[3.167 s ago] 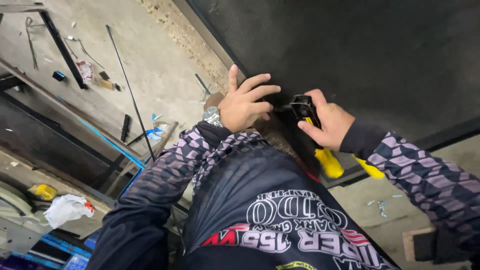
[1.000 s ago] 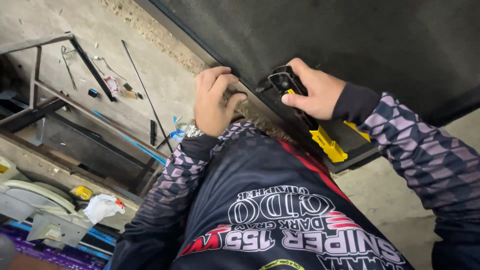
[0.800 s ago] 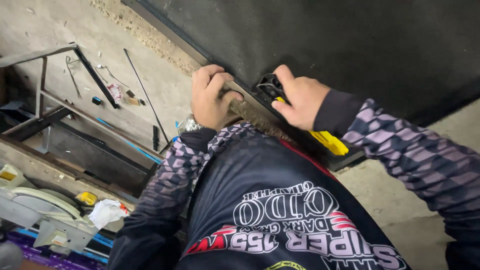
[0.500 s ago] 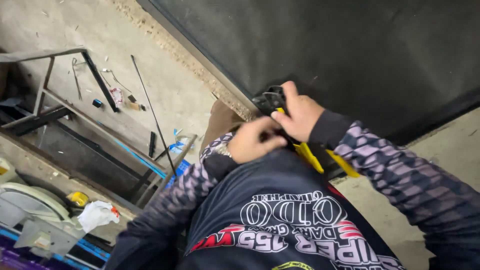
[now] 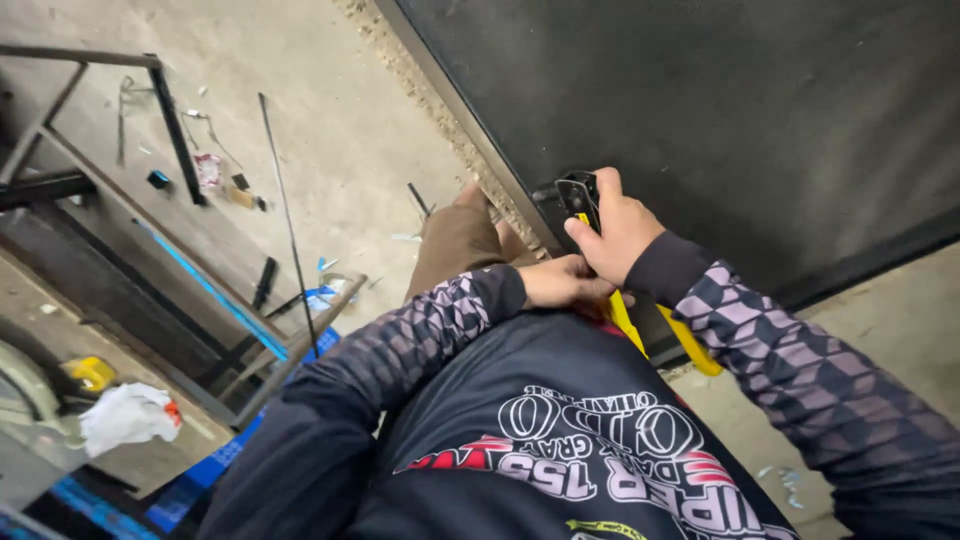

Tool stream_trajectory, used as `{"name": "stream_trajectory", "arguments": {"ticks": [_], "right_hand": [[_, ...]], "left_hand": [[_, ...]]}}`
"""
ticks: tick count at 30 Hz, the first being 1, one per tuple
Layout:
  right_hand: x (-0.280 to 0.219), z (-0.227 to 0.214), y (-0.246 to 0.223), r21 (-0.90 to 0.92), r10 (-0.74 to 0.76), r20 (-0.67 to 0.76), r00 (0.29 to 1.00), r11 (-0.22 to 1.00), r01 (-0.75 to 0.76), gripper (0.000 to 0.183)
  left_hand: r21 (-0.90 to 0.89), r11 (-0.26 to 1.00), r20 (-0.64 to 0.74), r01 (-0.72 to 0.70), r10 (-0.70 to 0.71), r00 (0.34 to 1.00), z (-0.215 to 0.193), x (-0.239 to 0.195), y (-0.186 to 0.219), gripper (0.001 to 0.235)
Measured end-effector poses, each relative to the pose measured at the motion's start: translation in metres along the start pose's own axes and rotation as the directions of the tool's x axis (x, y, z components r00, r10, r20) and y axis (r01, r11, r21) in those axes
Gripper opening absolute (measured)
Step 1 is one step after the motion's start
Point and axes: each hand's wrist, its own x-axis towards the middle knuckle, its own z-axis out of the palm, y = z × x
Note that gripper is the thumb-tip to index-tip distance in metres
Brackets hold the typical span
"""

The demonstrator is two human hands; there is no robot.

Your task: Assembling a mesh screen by drilling holes into a metal frame and securing the mesh with a rivet gun.

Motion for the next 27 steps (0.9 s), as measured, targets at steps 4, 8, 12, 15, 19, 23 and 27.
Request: {"name": "stream_trajectory", "arguments": {"ticks": [4,8,12,15,19,23,27], "right_hand": [[-0.006,-0.014,0.001,0.165,-0.017,0.029,0.999,0.986,0.012,0.07],[-0.055,-0.014,0.055,0.594,-0.095,0.044,0.995,0.803,0.05,0.07],[-0.088,-0.026,0.043,0.796,0.064,0.475,0.878,0.393,-0.46,0.089],[-0.091,-0.011,0.062,0.886,-0.239,0.46,0.855,0.176,-0.428,0.089],[-0.109,0.037,0.143,0.82,0.051,0.279,0.959,0.508,-0.266,0.024],[-0.115,0.025,0.081,0.909,-0.501,0.413,0.761,0.168,-0.383,0.099],[-0.115,0.031,0.084,0.866,-0.385,0.498,0.777,0.263,-0.425,0.101]], "left_hand": [[-0.255,0.967,0.023,-0.018,0.025,0.999,0.009,0.003,-0.008,0.038],[-0.264,0.964,-0.05,-0.008,-0.005,0.999,0.015,0.015,-0.016,0.046],[-0.25,0.966,-0.137,-0.062,0.028,0.99,0.011,0.036,-0.043,0.046],[-0.162,0.978,-0.161,-0.129,0.103,0.982,-0.002,0.05,-0.056,0.043],[-0.044,0.953,-0.216,-0.299,0.283,0.934,0.008,0.056,-0.063,0.031],[-0.017,0.959,-0.219,-0.283,0.273,0.937,-0.01,0.085,-0.088,0.035],[-0.028,0.957,-0.159,-0.288,0.28,0.947,-0.02,0.075,-0.075,0.041]]}}
